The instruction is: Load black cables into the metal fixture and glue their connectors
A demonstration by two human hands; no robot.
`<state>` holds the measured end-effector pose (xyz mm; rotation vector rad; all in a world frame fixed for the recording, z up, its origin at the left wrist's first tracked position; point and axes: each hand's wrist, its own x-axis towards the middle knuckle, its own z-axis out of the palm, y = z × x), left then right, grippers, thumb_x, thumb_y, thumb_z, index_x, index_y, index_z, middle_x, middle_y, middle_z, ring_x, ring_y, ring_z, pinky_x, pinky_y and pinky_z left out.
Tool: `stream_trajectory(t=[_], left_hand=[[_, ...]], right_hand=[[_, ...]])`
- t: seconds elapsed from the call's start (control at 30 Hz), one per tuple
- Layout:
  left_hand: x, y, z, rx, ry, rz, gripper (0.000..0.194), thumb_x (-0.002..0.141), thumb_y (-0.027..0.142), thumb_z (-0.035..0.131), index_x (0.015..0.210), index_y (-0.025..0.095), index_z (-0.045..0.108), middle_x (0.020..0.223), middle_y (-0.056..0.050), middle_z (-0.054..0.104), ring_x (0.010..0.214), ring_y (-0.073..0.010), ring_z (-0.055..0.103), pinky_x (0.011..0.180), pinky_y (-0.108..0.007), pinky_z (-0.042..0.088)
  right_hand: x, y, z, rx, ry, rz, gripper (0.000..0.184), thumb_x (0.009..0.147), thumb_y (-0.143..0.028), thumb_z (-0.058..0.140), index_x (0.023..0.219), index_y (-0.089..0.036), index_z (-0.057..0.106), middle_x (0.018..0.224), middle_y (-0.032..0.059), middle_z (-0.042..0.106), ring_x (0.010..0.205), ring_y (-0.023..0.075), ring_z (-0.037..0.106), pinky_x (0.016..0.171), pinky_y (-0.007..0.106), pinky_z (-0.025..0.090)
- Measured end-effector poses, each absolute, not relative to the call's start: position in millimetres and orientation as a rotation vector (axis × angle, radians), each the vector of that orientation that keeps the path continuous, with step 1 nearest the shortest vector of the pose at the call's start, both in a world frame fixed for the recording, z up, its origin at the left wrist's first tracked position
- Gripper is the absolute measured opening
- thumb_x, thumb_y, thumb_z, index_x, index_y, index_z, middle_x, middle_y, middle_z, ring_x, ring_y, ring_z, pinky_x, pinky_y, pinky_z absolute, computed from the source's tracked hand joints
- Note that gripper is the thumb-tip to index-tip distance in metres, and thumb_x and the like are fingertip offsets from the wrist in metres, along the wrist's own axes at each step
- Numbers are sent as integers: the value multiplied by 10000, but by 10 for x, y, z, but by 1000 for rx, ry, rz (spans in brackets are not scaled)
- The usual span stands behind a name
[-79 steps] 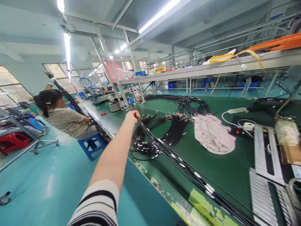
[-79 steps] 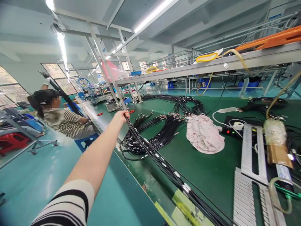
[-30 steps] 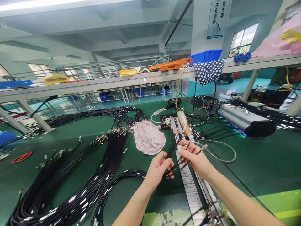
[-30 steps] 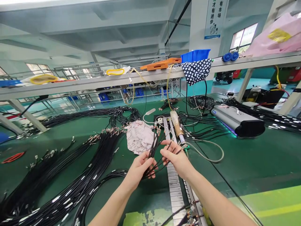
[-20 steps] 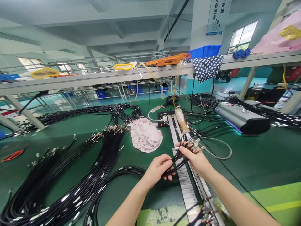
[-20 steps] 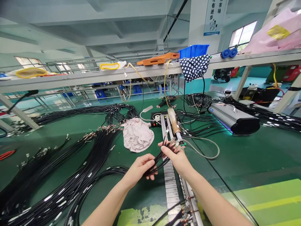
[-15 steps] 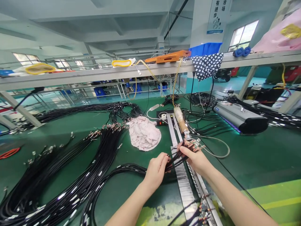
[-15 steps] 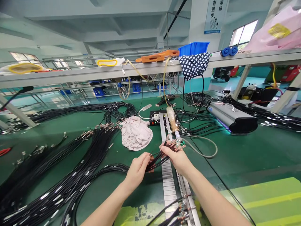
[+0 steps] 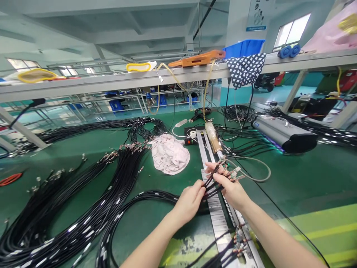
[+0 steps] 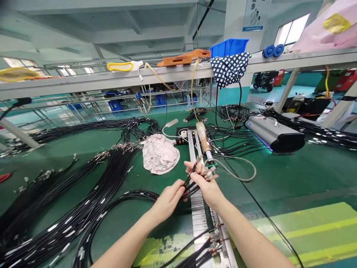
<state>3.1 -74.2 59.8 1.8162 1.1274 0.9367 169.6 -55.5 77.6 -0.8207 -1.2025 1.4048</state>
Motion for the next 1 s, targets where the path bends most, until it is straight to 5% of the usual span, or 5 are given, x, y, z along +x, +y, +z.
stream_trajectory(t=[0.2,0.37,0.6,0.87,1.0], left_hand=[[-62,-778,722,1617,790,430,290,861,430,464,748,166,501,738,-23,621,548,-100,558,524,-204,429],[131,-781,832,1459,679,596,241,788,396,591,849,164,568,699,-7,596,550,-98,552,538,-211,441],[429,-603,802,1596,846,452,269,820,389,471,665,171,438,561,47,500,405,-53,441,418,-176,348],[622,-566,728,1844,951,403,206,888,281,360,956,157,511,720,-5,598,495,-101,547,481,-212,450],[602,-482,690,2417,1250,212,246,913,252,355,1102,176,492,1001,-77,642,833,-191,639,728,-295,507]], right_hand=[[1759,-561,752,-652,-1589,1300,226,807,-404,562,815,-236,712,989,47,644,1030,215,550,978,396,372],[1772,-670,755,-703,-1600,1755,422,783,-454,581,1161,-266,594,916,53,671,602,154,618,644,353,508],[2156,-531,942,-617,-1358,1375,552,762,-475,593,1277,-309,486,1361,42,477,1253,238,431,1038,426,339],[2080,-538,884,-1059,-1811,988,344,850,-387,452,1040,-181,651,966,69,698,907,195,639,871,364,479],[2006,-462,609,-1132,-1691,964,357,856,-397,424,934,-161,681,903,64,709,874,194,646,851,348,483]])
